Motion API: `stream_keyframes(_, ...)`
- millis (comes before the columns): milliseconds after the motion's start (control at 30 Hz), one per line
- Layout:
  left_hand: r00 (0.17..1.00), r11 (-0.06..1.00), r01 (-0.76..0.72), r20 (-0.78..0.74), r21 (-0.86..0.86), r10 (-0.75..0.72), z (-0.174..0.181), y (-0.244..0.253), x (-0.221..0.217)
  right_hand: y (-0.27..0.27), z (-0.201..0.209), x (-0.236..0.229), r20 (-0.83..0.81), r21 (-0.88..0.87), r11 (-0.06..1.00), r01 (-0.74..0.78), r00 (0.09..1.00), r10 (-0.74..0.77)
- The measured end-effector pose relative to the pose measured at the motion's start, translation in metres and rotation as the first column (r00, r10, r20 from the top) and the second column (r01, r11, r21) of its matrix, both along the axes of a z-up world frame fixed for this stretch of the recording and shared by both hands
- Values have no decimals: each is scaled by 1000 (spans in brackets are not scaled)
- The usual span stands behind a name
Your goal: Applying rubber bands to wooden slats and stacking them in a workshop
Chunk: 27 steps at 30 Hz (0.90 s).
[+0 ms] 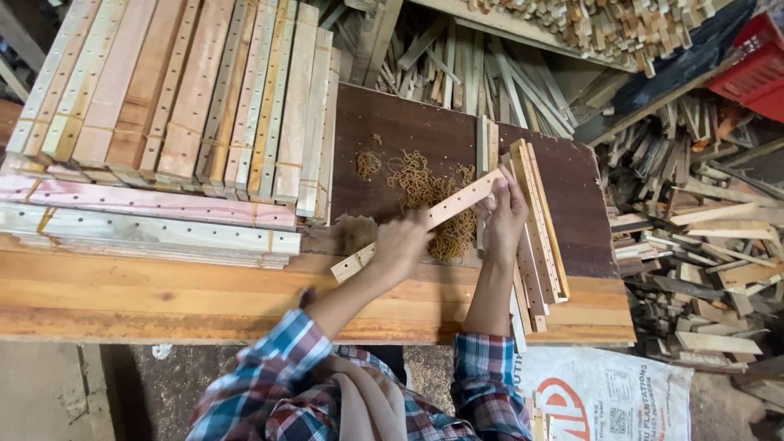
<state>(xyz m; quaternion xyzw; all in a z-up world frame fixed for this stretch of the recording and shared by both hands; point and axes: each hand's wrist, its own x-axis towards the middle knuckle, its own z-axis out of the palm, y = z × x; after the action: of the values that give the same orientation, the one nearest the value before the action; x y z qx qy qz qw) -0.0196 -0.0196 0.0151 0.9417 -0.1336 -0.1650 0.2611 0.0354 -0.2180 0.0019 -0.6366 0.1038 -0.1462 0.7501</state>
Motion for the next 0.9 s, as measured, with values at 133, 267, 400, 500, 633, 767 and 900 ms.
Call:
stream_keyframes(133, 943, 987, 10, 329, -161, 44, -35, -39, 17, 8, -24, -7, 17, 37, 990, 133, 991, -133)
stream_keyframes(267, 873, 993, 76, 488, -90, -23, -81, -60, 29, -4, -62, -1, 61, 36, 969, 245, 967, -247)
stream_keyframes(400, 879, 987, 108, 475, -121, -38, -81, -51, 33, 39, 7, -9, 31, 205, 956, 209, 975, -219)
stream_keyframes(500, 863, 985, 83, 505, -153, 6, -69, -43, 33, 21, -32, 40, 48, 424, 904, 51, 996, -79)
stream_keyframes(633, 883, 976, 54, 467, -210, 51, -45, -32, 27, 36, -89, 128, -117, -542, 790, -288, 956, 268)
stream_keyframes(767, 891, 970, 31, 447, -242, 83, -35, -20, 30, 72, -109, 183, -267, -900, 224, -374, 880, 393)
stream_keyframes(900, 912, 963, 19, 400, -270, 94, -43, -15, 40, 83, -89, 183, -354, -905, 66, -420, 832, 428)
